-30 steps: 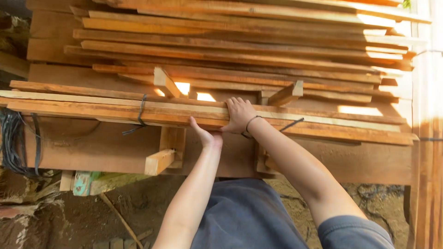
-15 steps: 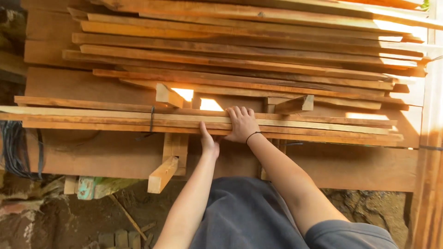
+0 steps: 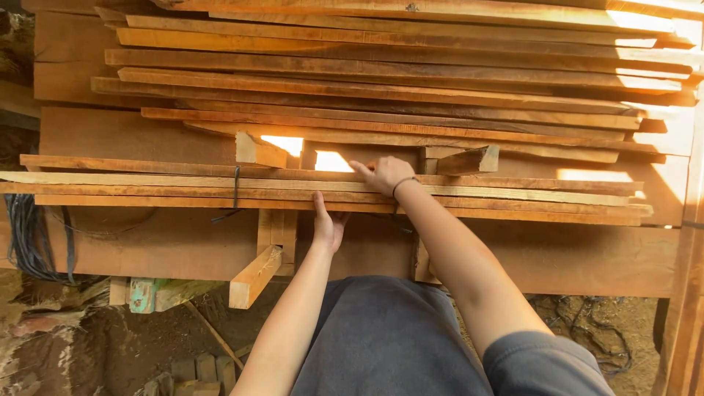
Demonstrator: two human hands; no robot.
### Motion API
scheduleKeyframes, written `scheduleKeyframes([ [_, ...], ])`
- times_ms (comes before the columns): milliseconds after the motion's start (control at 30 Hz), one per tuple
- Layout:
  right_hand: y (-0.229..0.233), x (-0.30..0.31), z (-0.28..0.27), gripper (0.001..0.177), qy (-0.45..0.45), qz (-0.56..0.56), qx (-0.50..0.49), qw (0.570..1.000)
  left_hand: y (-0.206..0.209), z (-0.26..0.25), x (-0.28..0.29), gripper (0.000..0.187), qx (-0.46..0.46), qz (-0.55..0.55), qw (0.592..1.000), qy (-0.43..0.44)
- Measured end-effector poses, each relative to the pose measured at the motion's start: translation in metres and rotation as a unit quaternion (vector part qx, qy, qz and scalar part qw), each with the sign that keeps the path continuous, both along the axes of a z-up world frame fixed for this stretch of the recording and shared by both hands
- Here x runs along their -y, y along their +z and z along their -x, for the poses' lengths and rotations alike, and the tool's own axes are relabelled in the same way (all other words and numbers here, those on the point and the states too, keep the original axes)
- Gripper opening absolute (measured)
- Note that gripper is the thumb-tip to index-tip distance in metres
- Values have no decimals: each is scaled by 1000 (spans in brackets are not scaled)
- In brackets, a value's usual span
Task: Bundling multiple thin strips of wood and securing them together using plastic ties.
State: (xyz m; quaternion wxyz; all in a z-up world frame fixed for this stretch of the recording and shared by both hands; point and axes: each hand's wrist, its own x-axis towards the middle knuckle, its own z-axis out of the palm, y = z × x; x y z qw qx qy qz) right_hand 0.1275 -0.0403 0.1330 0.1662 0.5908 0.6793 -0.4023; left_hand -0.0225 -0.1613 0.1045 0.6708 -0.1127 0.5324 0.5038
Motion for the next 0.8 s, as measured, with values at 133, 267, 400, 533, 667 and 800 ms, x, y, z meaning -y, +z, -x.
scheduleKeyframes([
  [133, -12, -29, 5, 96, 14, 115, 69, 991, -1, 9, -2, 118, 16, -10, 999, -38],
  [267, 29, -39, 10, 115, -12, 218, 44, 975, -10, 16, 8, 117, 36, -29, 997, -64],
  [400, 8, -40, 12, 110, -28, 236, 57, 970, -9, 22, 5, 116, 47, -35, 995, -82],
  [533, -6, -29, 10, 108, -5, 198, 78, 977, -8, 19, 10, 123, 30, -38, 997, -56],
  [667, -18, 0, 9, 99, 4, 117, 98, 988, -9, 18, 27, 129, 8, -17, 1000, -19],
  [800, -10, 40, -1, 91, -3, 1, 84, 996, 3, 19, 53, 129, -15, -10, 998, -58],
])
